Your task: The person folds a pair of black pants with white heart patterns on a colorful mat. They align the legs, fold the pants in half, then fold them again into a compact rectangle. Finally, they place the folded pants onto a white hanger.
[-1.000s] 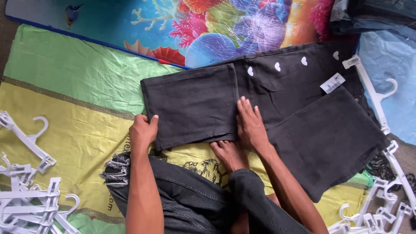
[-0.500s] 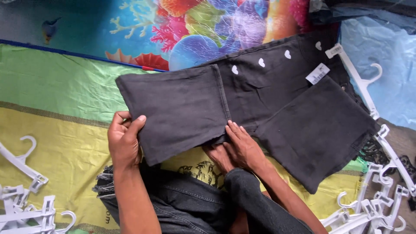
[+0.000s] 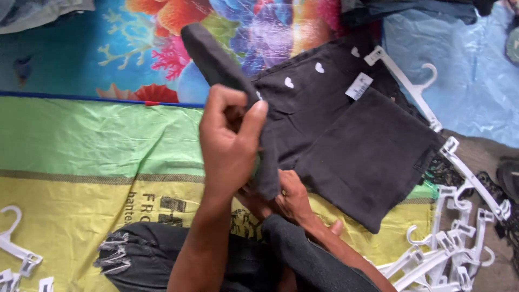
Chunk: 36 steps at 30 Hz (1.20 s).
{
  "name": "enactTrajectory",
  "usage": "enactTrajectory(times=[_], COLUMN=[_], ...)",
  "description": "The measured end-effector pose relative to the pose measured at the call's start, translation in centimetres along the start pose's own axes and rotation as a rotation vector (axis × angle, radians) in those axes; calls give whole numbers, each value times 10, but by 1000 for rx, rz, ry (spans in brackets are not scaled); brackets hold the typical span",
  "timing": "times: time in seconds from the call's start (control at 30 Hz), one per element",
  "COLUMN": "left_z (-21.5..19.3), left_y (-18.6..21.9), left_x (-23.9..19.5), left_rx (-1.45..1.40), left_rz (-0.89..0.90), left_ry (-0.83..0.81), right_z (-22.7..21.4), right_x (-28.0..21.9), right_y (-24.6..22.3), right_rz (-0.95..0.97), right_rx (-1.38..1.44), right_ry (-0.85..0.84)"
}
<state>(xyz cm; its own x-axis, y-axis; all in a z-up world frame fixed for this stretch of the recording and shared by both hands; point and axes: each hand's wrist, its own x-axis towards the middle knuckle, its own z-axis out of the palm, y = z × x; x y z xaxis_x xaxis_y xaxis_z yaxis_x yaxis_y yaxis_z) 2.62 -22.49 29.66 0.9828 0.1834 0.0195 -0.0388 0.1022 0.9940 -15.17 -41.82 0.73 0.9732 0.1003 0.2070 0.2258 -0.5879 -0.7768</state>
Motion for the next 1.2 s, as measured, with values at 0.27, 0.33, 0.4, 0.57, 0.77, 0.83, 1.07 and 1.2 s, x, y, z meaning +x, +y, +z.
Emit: enactTrajectory(times=[0.27,0.33,0.4,0.57,0.77,0.83,1.07,1.2], left_z=[129,159,190,253,297,307,275,164], left_y=[-24,-36,-52,-99,-136,-155,-318,-280], left_x=[6,5,6,9,12,11,14,65], left_rx=[293,275,284,315,347,344,356,793], left_rz=[-34,-57,-76,-87,-28,-7,291,569], left_ry=[-58,-105,-183,-290,-351,-367,-568,-153], right_z=[37,29,19,9,1,0,13,-2], right_x=[-52,-67,-63,-62,-59,-60,-58,-17], right_y=[64,73,66,81,79,78,62,2], right_rz=[522,673,711,790,892,926,1037,1065], right_rx=[433,579,601,652,721,743,859,1040], right_ry=[-16,-47,-14,57,145,181,301,356])
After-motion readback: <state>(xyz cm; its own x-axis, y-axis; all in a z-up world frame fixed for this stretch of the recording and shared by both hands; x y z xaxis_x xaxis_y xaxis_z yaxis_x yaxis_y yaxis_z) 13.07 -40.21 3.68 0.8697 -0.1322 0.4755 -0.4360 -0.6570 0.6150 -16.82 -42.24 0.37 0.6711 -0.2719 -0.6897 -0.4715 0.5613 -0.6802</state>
